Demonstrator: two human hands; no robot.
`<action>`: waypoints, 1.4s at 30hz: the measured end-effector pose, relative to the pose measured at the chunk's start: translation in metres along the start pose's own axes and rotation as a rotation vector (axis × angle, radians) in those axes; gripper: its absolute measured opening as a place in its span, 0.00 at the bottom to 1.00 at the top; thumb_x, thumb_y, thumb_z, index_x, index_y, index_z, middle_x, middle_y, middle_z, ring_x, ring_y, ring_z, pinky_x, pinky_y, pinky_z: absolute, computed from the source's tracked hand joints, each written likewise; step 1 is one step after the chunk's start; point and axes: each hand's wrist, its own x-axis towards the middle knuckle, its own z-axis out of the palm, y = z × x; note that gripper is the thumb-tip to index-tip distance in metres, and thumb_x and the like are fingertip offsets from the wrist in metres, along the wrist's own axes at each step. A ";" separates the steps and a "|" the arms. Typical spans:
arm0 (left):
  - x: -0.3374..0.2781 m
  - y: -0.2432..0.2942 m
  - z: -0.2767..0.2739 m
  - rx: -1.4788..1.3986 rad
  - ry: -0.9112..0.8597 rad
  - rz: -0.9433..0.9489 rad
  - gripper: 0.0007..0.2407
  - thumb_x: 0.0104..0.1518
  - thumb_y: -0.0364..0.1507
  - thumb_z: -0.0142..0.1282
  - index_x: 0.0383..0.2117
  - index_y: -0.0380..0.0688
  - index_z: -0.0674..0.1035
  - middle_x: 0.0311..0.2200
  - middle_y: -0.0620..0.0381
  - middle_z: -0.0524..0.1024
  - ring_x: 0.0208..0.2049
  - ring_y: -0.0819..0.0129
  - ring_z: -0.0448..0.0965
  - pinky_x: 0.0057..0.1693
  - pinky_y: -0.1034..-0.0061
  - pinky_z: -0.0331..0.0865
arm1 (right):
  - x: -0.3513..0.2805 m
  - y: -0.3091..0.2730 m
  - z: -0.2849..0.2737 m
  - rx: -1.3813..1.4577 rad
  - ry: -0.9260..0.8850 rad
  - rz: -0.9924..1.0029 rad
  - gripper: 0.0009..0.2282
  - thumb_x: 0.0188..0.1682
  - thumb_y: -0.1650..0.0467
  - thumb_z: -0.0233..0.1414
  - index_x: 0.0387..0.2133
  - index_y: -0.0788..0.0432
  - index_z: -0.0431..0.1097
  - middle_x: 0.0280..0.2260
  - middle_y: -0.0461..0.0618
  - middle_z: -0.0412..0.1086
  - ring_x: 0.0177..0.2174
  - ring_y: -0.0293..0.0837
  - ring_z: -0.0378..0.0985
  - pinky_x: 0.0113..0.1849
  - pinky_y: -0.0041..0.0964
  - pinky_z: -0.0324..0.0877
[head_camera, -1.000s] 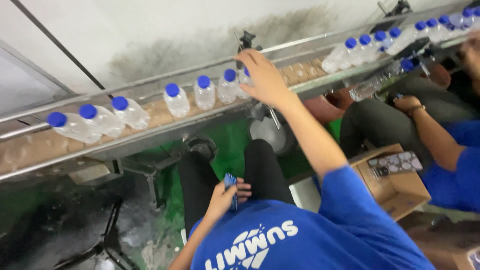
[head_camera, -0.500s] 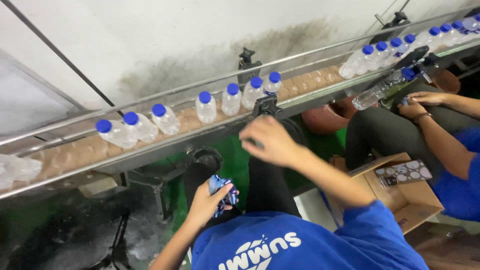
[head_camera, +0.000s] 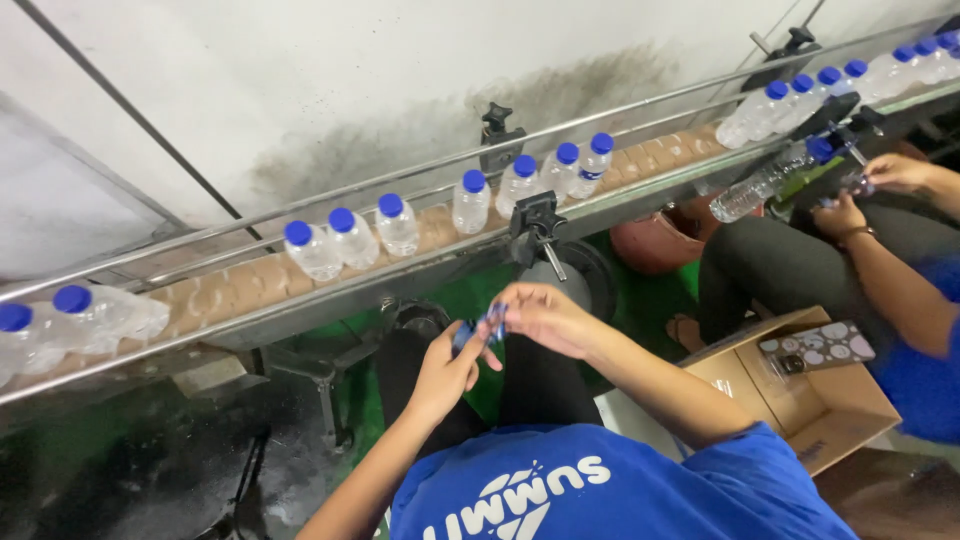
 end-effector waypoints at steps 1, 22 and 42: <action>0.005 -0.003 0.004 -0.032 -0.008 0.008 0.15 0.66 0.37 0.51 0.45 0.35 0.77 0.18 0.48 0.80 0.10 0.73 0.70 0.22 0.79 0.64 | 0.004 0.002 -0.001 0.166 0.106 0.028 0.05 0.48 0.74 0.58 0.34 0.63 0.71 0.35 0.49 0.74 0.38 0.41 0.82 0.41 0.34 0.77; 0.115 -0.047 -0.077 1.435 0.515 0.603 0.18 0.52 0.35 0.65 0.48 0.53 0.73 0.31 0.58 0.80 0.31 0.58 0.85 0.37 0.64 0.79 | 0.176 -0.050 -0.070 -1.684 0.104 -0.243 0.19 0.41 0.70 0.65 0.44 0.56 0.67 0.40 0.52 0.74 0.40 0.61 0.81 0.41 0.57 0.75; 0.043 -0.183 -0.021 0.333 0.295 0.003 0.10 0.52 0.36 0.62 0.40 0.59 0.83 0.26 0.56 0.83 0.28 0.58 0.83 0.38 0.68 0.75 | 0.093 0.002 -0.076 -1.482 0.577 -0.757 0.06 0.49 0.70 0.61 0.38 0.52 0.73 0.28 0.45 0.69 0.29 0.44 0.76 0.31 0.34 0.75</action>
